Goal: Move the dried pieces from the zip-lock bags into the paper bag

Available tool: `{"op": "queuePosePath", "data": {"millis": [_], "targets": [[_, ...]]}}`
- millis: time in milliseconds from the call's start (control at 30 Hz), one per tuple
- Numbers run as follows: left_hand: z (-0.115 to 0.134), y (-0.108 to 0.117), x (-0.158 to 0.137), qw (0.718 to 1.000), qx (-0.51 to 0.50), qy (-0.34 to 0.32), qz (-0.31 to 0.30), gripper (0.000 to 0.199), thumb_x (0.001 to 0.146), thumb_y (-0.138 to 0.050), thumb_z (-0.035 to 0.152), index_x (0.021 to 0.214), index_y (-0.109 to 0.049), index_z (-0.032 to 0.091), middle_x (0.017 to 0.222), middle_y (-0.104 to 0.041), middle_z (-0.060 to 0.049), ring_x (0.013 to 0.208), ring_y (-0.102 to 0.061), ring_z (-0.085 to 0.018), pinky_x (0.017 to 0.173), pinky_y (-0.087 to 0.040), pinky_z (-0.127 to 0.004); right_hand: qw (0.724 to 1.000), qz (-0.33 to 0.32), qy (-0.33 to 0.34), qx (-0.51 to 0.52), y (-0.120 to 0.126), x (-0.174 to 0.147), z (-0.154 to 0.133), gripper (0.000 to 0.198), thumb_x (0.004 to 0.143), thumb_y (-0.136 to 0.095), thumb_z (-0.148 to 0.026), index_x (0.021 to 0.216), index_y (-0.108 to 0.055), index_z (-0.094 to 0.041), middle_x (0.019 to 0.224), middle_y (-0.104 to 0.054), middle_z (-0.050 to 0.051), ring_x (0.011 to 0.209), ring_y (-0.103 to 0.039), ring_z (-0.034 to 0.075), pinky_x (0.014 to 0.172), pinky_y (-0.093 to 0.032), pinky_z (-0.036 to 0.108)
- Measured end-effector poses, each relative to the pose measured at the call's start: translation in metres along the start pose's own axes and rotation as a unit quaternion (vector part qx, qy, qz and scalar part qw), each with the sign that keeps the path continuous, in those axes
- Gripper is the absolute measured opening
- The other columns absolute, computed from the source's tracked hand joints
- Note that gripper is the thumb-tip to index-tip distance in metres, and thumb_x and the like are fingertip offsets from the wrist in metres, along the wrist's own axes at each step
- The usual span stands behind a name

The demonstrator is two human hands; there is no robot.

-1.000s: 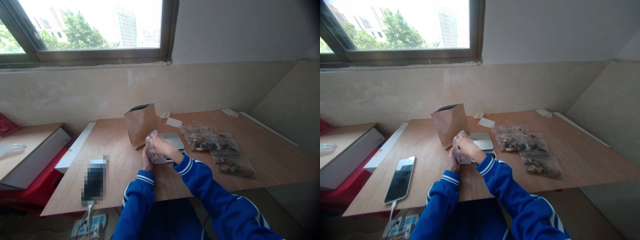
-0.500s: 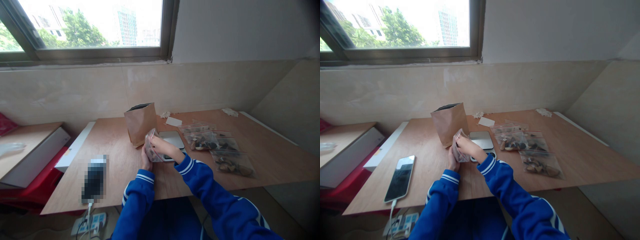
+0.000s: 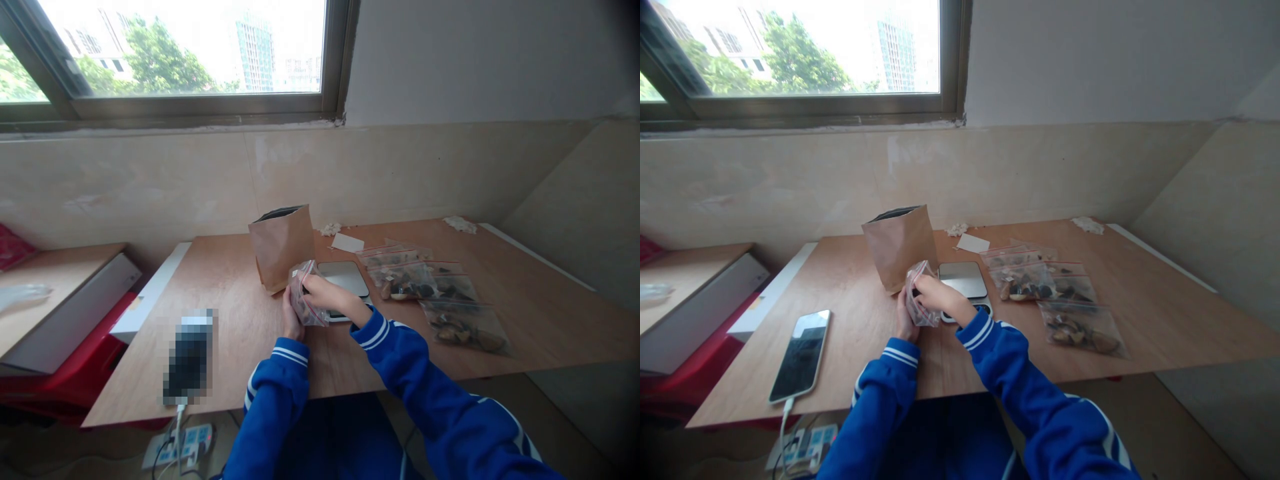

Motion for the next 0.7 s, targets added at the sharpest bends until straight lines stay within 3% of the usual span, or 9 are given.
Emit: {"op": "queuePosePath", "data": {"millis": [133,367,500,700], "targets": [[0.0,0.003,0.002,1.0,0.013,-0.01,0.001,0.039,0.094,-0.045,0.036,0.106,-0.072,0.01,0.097,-0.075,-0.01,0.104,-0.068,-0.024,0.096,-0.051,-0.032,1.0,0.004,-0.002,0.022,0.005,-0.003,-0.008,0.018,0.083,-0.055,-0.01,0.1,-0.059,-0.008,0.101,-0.067,0.016,0.088,-0.063,0.023,0.076,-0.048,0.029],[0.002,0.001,0.002,0.999,0.039,-0.036,0.004,0.041,0.094,-0.044,0.037,0.104,-0.072,0.008,0.104,-0.074,-0.015,0.109,-0.066,-0.024,0.101,-0.046,-0.033,0.997,-0.068,0.035,-0.022,-0.009,-0.004,-0.017,0.016,0.084,-0.046,-0.009,0.091,-0.06,-0.009,0.091,-0.068,0.014,0.075,-0.059,0.019,0.07,-0.046,0.029],[0.001,0.001,0.001,0.999,0.039,-0.02,-0.002,0.044,0.093,-0.045,0.04,0.102,-0.071,0.006,0.099,-0.074,-0.016,0.105,-0.068,-0.027,0.097,-0.05,-0.036,0.994,-0.071,0.07,-0.038,-0.013,-0.006,-0.018,0.014,0.081,-0.054,-0.016,0.093,-0.058,-0.01,0.099,-0.066,0.016,0.087,-0.06,0.023,0.079,-0.048,0.032],[0.0,0.003,-0.002,0.999,0.041,0.008,0.007,0.039,0.09,-0.051,0.041,0.101,-0.072,0.009,0.095,-0.075,-0.013,0.107,-0.067,-0.027,0.095,-0.051,-0.035,0.989,-0.121,0.083,-0.028,-0.017,-0.005,-0.01,0.03,0.067,-0.073,-0.024,0.091,-0.059,-0.013,0.107,-0.064,0.016,0.103,-0.058,0.03,0.09,-0.05,0.038]]}}
Point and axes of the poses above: each hand's wrist, its own x-axis towards the middle knuckle, its own y-axis out of the back of the hand, z = x × y, the point moved 5 cm from there along x, towards the middle knuckle
